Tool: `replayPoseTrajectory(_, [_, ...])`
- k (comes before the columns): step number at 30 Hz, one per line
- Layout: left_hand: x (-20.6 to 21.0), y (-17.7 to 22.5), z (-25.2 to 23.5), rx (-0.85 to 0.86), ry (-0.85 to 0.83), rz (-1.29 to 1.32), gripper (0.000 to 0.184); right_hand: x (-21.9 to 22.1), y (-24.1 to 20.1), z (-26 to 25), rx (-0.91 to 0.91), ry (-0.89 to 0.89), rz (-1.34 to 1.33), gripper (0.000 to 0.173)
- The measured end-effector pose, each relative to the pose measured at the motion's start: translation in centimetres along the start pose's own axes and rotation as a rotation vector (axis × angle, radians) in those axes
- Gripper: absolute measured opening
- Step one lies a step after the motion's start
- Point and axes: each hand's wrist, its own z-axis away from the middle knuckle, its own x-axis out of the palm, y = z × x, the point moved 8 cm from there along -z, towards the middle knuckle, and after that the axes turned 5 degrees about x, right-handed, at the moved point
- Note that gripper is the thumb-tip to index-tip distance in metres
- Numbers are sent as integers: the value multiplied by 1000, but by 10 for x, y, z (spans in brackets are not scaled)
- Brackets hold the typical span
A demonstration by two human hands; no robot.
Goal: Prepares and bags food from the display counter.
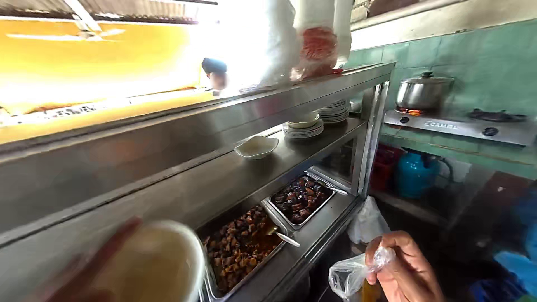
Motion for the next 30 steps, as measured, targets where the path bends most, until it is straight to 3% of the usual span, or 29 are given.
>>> replayPoseTrajectory(2, [-6, -1, -37, -188, -18, -228, 49, -20, -15, 5, 12, -9, 12, 14])
replayPoseTrajectory(4, [2, -31, -63, -406, -83, -284, 44, -39, -27, 10, 8, -23, 30, 13])
replayPoseTrajectory(6, [14, -77, -77, -633, -98, -229, 40, -54, -35, 13, -6, -46, 38, 13])
replayPoseTrajectory(9, [33, -118, -80, -788, -64, -86, 44, -67, -42, 12, -2, -71, 18, 12])
replayPoseTrajectory(12, [30, -78, -74, -601, 121, -290, 51, -69, -45, 8, 39, -91, -54, 12])
replayPoseTrajectory(15, [74, 45, -52, -271, 157, -188, 61, -67, -43, 8, 69, -128, -120, 11])
replayPoseTrajectory(17, [153, 110, -29, -171, -30, 122, 79, -66, -40, 8, 80, -141, -168, 12])
replayPoseTrajectory(19, [239, 149, -7, -140, -336, 251, 95, -67, -36, 8, 89, -138, -200, 11])
replayPoseTrajectory(21, [293, 155, 6, -145, -517, 288, 68, -71, -34, 7, 103, -119, -208, 10])
replayPoseTrajectory(23, [304, 146, 1, -84, -425, 322, 26, -78, -31, 4, 127, -132, -192, 14])
replayPoseTrajectory(24, [300, 140, -5, -57, -353, 334, 16, -82, -27, 4, 143, -157, -168, 19])
replayPoseTrajectory(29, [273, 155, -30, 139, -219, 365, 15, -64, 1, 20, 108, -360, 309, 70])
replayPoseTrajectory(30, [270, 165, -32, 195, -225, 378, 16, -56, 6, 24, 85, -342, 403, 71])
